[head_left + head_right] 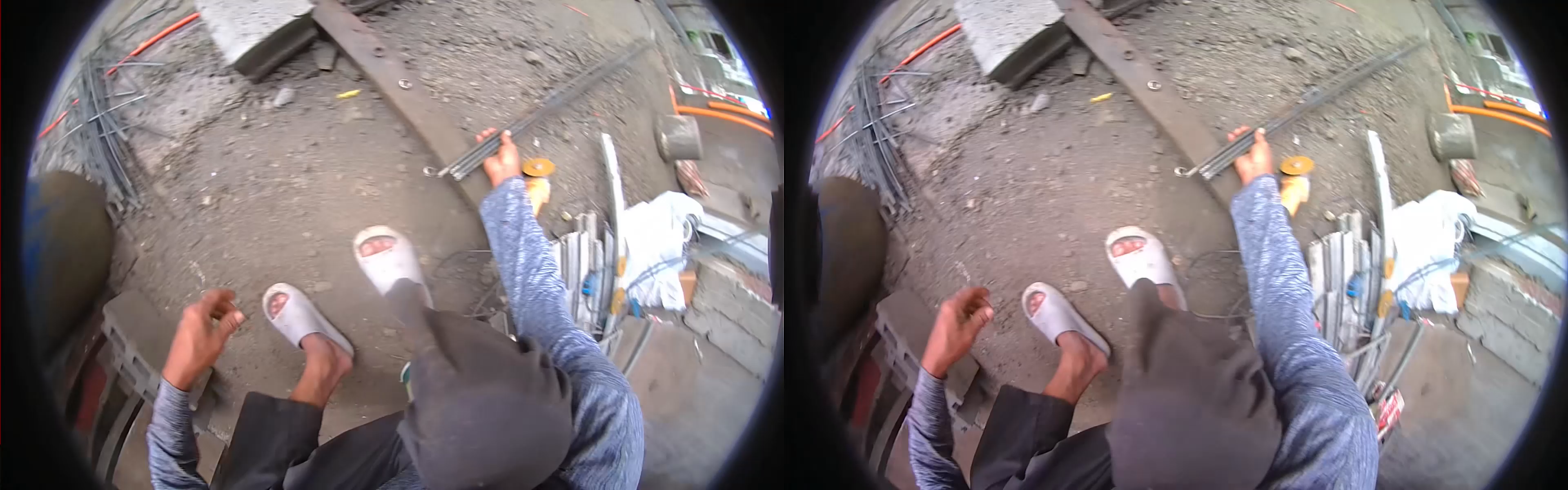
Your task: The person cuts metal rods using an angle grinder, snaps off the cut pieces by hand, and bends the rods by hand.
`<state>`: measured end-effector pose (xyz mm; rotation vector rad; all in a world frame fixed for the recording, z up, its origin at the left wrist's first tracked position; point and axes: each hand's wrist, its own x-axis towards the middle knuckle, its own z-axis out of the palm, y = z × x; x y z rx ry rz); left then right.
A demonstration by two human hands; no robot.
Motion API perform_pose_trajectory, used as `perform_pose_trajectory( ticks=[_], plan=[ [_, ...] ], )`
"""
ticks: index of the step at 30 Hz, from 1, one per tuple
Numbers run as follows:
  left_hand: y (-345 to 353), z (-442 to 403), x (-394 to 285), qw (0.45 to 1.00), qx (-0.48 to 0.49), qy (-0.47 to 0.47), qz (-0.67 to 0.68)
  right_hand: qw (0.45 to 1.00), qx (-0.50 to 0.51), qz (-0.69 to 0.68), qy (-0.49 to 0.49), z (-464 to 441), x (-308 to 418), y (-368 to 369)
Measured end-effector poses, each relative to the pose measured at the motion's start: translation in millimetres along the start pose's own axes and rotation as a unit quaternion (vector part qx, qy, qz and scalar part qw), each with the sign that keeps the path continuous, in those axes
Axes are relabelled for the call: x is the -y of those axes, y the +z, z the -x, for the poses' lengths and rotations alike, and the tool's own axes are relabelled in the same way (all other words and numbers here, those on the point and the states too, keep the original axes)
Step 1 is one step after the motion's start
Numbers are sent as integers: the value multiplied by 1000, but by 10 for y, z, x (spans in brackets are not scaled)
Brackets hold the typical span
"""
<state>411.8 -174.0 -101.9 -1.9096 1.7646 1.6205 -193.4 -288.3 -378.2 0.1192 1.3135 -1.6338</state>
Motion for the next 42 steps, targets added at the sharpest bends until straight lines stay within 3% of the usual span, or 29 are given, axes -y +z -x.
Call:
perform_pose_trajectory(
  ticks=[3, 8, 9, 10, 11, 13, 15, 16, 17, 18, 20, 22, 24, 26, 28, 30, 31, 33, 36, 42],
  plan=[
    [-36, -502, -442, 995, -22, 92, -18, 999, -39, 11, -10, 172, 91, 118],
    [565, -1594, -1463, 964, -32, 260, 41, 997, -37, -52, 34, 772, -41, 259],
    [747, -1849, -1697, 964, -10, 261, 54, 997, -53, -27, 41, 1015, -145, 384],
    [940, -2091, -1903, 964, 12, 257, 64, 997, 15, 71, 25, 1266, -247, 437],
    [1173, -2342, -2058, 962, 6, 270, 43, 997, 36, 62, 43, 1440, -406, 457],
    [1595, -2703, -2236, 965, 14, 262, 6, 995, -13, 7, 96, 1960, -673, 728],
    [1838, -2882, -2221, 976, 58, 210, -26, 975, 27, 99, 199, 2466, -832, 786],
    [1917, -2929, -2133, 979, 90, 176, -44, 950, 141, 241, 136, 2716, -873, 725],
    [1889, -2890, -2056, 980, 121, 141, -64, 932, 192, 265, 158, 2820, -962, 693],
    [1796, -2807, -1847, 970, 214, 106, 32, 909, 245, 288, 175, 2923, -1053, 658],
    [1806, -2572, -1321, 955, 225, 59, 187, 894, 218, 110, 377, 2941, -1382, 594],
    [1623, -2272, -979, 979, 84, 183, -20, 811, 388, 247, 362, 2861, -1717, 349],
    [1371, -1845, -872, 984, 135, 90, 78, 709, 505, 309, 383, 2983, -1628, 395],
    [1188, -1470, -656, 980, 162, 26, 114, 665, 612, 354, 240, 2779, -1618, 177],
    [990, -1209, -347, 981, 173, 8, 86, 723, 557, 379, 153, 2723, -1405, 63],
    [792, -874, -169, 985, 169, -18, 38, 850, 392, 243, 256, 2667, -956, 154],
    [723, -691, -92, 986, 161, -30, 38, 871, 323, 94, 357, 2554, -803, 240],
    [625, -347, 68, 988, 140, -52, 38, 945, 188, 106, 245, 2486, -714, 316],
    [575, 34, 348, 984, 166, -62, 26, 954, 200, 72, 211, 2445, -622, 403],
    [809, 23, 1019, 983, 118, -122, 64, 924, 212, 43, 316, 2418, -1000, 239]
  ],
)
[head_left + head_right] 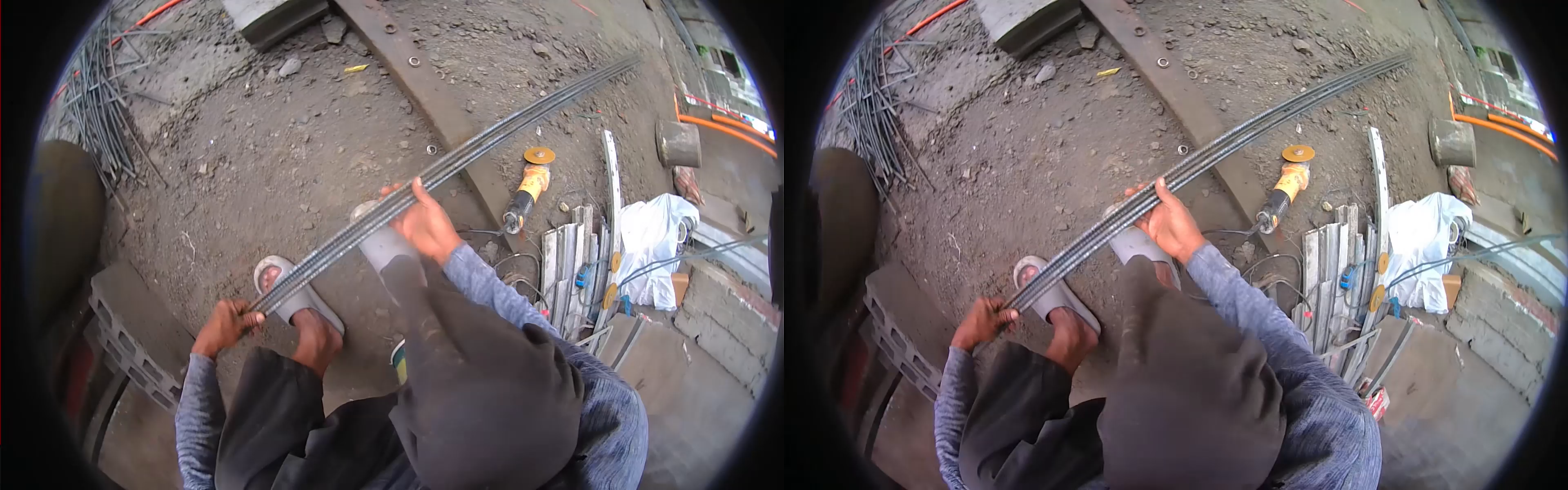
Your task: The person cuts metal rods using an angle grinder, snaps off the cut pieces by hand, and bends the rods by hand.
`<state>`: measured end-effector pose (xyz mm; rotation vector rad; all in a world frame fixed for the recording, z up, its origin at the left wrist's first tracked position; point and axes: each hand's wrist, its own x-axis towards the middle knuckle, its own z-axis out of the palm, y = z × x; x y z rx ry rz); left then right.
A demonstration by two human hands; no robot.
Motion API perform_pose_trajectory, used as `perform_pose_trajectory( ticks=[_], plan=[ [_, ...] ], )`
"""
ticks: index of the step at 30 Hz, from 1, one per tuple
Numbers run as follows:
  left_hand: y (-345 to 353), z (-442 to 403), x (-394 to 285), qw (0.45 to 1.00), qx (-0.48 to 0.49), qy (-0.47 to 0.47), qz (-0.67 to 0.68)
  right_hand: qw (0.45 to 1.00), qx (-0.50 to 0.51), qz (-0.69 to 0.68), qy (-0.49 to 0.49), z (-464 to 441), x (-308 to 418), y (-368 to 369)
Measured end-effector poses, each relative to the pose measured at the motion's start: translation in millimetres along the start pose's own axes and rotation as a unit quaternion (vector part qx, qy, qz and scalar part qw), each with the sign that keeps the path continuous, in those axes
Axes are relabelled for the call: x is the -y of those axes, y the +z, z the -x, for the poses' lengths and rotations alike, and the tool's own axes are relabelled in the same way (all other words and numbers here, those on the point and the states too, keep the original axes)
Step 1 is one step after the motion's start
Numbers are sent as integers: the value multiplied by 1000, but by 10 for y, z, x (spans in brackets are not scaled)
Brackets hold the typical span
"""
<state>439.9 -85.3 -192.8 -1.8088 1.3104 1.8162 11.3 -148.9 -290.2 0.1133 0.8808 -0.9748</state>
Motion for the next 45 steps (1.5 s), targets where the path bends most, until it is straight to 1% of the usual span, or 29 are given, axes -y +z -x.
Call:
perform_pose_trajectory(
  ticks=[1, 2, 4, 6, 9, 10, 11, 12, 13, 14, 15, 16, 17, 18, 20, 21, 23, 27, 29, 33, 34, 37, 38, 41, 45],
  plan=[
    [17, -101, 108, 1000, -10, -12, 11, 1000, 0, 0, 17, -48, -30, 2],
    [22, -226, 202, 1000, -25, -6, 10, 1000, 2, 22, 22, -107, -48, 12],
    [77, -416, 389, 999, -48, 4, 10, 999, 11, 15, 34, -259, -120, -69],
    [100, -535, 471, 999, -31, 12, 9, 999, 19, 20, 45, -324, -141, -195],
    [63, -590, 486, 999, -25, 17, -12, 996, 5, 6, 84, -288, -84, -155],
    [87, -637, 536, 999, -29, 19, -22, 994, 9, 48, 101, -243, -31, -126],
    [79, -679, 598, 999, -36, 17, -32, 982, -30, 127, 136, -207, 45, -151],
    [77, -709, 562, 998, -29, 52, -26, 961, -60, 205, 174, -177, 136, -174],
    [89, -740, 516, 997, -31, 76, -17, 905, -97, 354, 215, -98, 302, -79],
    [186, -897, 662, 993, -30, 112, -10, 845, -119, 495, 161, -25, 376, -1],
    [195, -802, 482, 991, -35, 120, 39, 739, -103, 655, 116, -55, 510, 30],
    [367, -989, 716, 985, -64, 148, 59, 688, -86, 721, 14, -74, 578, 83],
    [331, -839, 558, 989, -94, 107, 29, 574, -52, 801, -160, -42, 637, 201],
    [297, -724, 382, 991, -109, 72, -3, 543, -61, 815, -195, -60, 720, 295],
    [382, -731, 433, 984, -150, 86, 39, 474, 14, 855, -210, -258, 937, 344],
    [408, -717, 475, 982, -161, 90, 39, 397, 76, 893, -197, -345, 994, 417],
    [428, -725, 498, 977, -180, 112, 35, 418, 131, 893, -101, -572, 1103, 330],
    [434, -733, 573, 973, -185, 131, 41, 410, 168, 896, 24, -896, 1228, 195],
    [385, -728, 575, 975, -172, 135, 44, 397, 166, 897, 99, -928, 1121, 513],
    [340, -706, 585, 977, -160, 137, 31, 402, 164, 893, 117, -983, 1077, 479],
    [332, -717, 605, 979, -154, 130, 38, 404, 173, 892, 105, -972, 1049, 473],
    [366, -756, 653, 979, -158, 118, 53, 431, 149, 887, 76, -905, 965, 431],
    [375, -761, 681, 978, -163, 115, 55, 425, 162, 888, 73, -906, 950, 441],
    [364, -747, 738, 980, -161, 107, 38, 447, 147, 879, 75, -854, 856, 486],
    [349, -663, 849, 977, -166, 117, 61, 442, 159, 880, 70, -903, 801, 457]
  ],
)
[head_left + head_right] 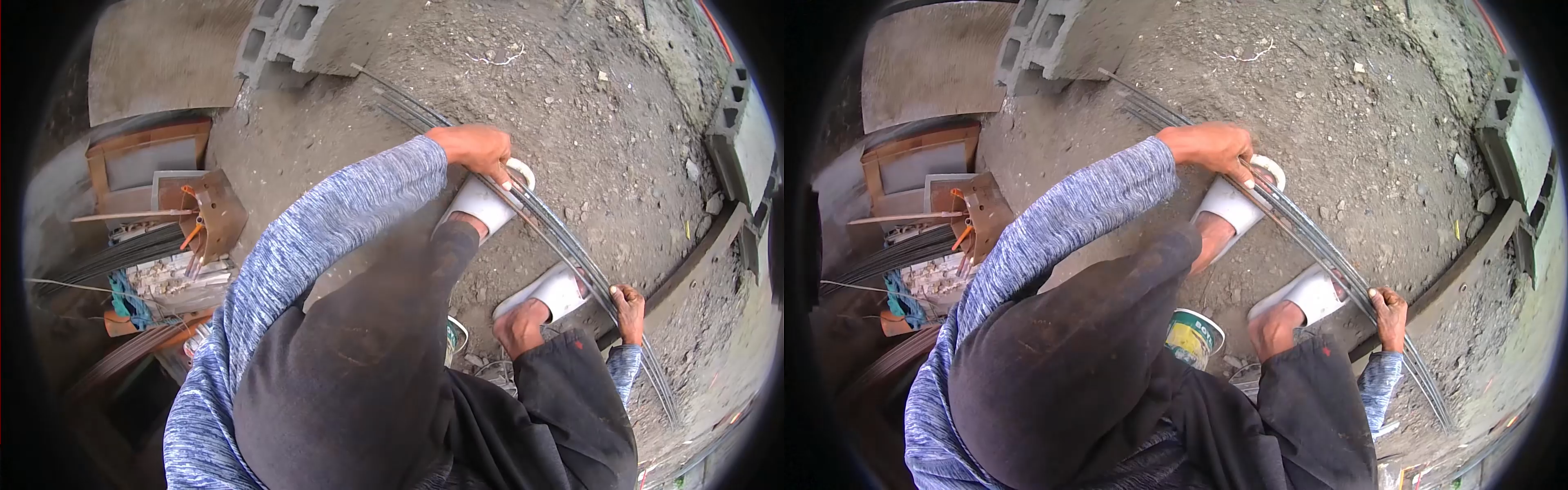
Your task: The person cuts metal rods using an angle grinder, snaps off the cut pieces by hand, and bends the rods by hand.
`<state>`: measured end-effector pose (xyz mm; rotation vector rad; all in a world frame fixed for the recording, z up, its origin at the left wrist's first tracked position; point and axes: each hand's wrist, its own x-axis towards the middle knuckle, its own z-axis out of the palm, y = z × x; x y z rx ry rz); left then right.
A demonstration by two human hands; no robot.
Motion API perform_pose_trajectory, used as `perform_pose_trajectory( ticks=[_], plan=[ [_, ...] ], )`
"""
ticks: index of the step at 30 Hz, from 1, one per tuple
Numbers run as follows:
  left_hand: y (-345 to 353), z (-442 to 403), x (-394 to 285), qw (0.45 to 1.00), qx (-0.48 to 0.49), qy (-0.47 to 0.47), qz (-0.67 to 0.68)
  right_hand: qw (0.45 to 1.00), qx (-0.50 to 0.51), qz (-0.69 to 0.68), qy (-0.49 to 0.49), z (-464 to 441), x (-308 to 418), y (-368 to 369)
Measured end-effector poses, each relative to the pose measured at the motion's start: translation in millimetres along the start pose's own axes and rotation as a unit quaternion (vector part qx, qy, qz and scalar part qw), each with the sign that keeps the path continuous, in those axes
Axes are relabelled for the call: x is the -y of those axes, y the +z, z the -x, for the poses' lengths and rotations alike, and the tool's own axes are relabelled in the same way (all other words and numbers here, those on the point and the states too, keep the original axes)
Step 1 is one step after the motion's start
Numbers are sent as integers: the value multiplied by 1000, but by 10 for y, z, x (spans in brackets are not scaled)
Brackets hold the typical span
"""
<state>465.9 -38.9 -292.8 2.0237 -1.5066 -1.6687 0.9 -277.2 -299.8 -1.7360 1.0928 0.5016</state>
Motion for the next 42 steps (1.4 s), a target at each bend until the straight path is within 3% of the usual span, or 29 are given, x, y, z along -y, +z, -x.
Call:
perform_pose_trajectory(
  ticks=[20, 26, 29, 32, 42],
  plan=[
    [-151, 129, 50, 1000, -7, -4, -6, 998, -31, 40, -41, -18, -10, 136],
    [-163, 173, 50, 999, -26, -31, 10, 997, -40, 46, -38, 0, 143, 179],
    [-149, 207, 169, 998, -69, 0, -4, 997, -52, 43, -46, -16, 230, 269],
    [-204, 255, 195, 999, -34, -30, -4, 996, -61, 31, -54, -40, 267, 325],
    [-183, 256, 202, 996, -57, -54, 33, 994, -73, 47, -62, -13, 381, 371]
  ],
)
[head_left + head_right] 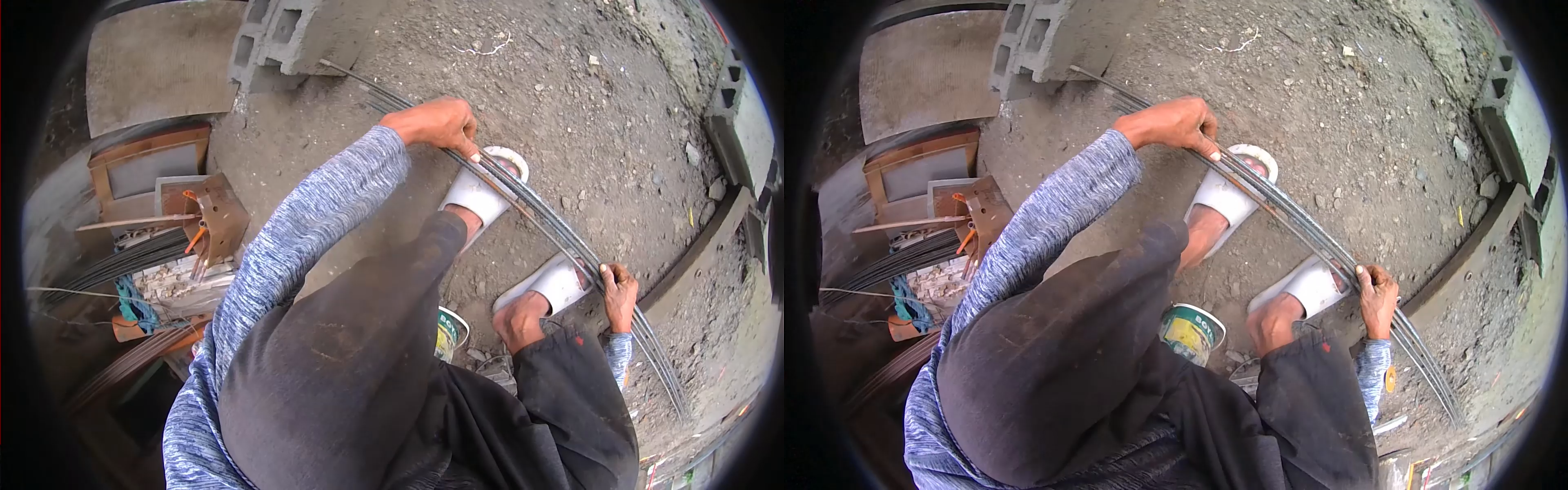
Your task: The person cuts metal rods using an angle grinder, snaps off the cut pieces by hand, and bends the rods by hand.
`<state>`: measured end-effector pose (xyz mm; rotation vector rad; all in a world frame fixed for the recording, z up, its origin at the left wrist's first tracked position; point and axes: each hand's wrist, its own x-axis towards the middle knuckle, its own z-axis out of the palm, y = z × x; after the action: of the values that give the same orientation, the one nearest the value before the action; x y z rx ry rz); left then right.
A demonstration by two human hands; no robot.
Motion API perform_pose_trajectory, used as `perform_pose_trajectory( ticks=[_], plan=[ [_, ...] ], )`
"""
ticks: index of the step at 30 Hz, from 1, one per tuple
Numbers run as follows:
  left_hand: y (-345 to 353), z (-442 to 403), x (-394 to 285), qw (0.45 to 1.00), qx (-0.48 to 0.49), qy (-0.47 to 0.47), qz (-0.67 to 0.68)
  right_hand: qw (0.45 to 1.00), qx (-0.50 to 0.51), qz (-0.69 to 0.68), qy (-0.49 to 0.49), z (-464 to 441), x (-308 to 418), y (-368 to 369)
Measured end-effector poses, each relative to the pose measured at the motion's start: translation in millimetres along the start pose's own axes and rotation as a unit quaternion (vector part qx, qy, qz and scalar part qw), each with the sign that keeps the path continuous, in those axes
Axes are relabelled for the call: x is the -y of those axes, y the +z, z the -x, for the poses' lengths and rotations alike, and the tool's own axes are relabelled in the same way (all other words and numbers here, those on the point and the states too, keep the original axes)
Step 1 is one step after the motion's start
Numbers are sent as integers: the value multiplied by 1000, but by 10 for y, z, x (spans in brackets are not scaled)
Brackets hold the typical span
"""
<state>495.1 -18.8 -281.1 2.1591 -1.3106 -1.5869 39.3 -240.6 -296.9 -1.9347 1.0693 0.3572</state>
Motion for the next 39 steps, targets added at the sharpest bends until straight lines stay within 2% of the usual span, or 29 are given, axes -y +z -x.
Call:
perform_pose_trajectory(
  ticks=[2, 5, 8, 9, 13, 23, 33, 39],
  plan=[
    [-12, -3, -141, 999, 9, -16, -35, 1000, -3, 4, 10, -3, 56, -3],
    [45, -55, -131, 998, 10, 32, -51, 999, 33, -19, -29, -42, -52, -86],
    [19, -98, -152, 998, 33, 8, -61, 993, 113, 36, 22, -77, -267, -342],
    [15, -103, -151, 998, 32, 8, -61, 989, 132, 17, 63, -73, -295, -402],
    [29, -101, -121, 998, 41, 0, -56, 984, 149, -14, 96, -72, -211, -454],
    [-41, -191, 93, 996, 88, -5, -14, 983, 163, -27, 78, -183, -252, -376],
    [-302, -44, 270, 994, 85, -35, -56, 985, 158, -1, 73, -267, 180, -209],
    [-449, 59, 312, 991, 70, -76, -84, 988, 137, -50, 49, -282, 301, -49]
  ],
)
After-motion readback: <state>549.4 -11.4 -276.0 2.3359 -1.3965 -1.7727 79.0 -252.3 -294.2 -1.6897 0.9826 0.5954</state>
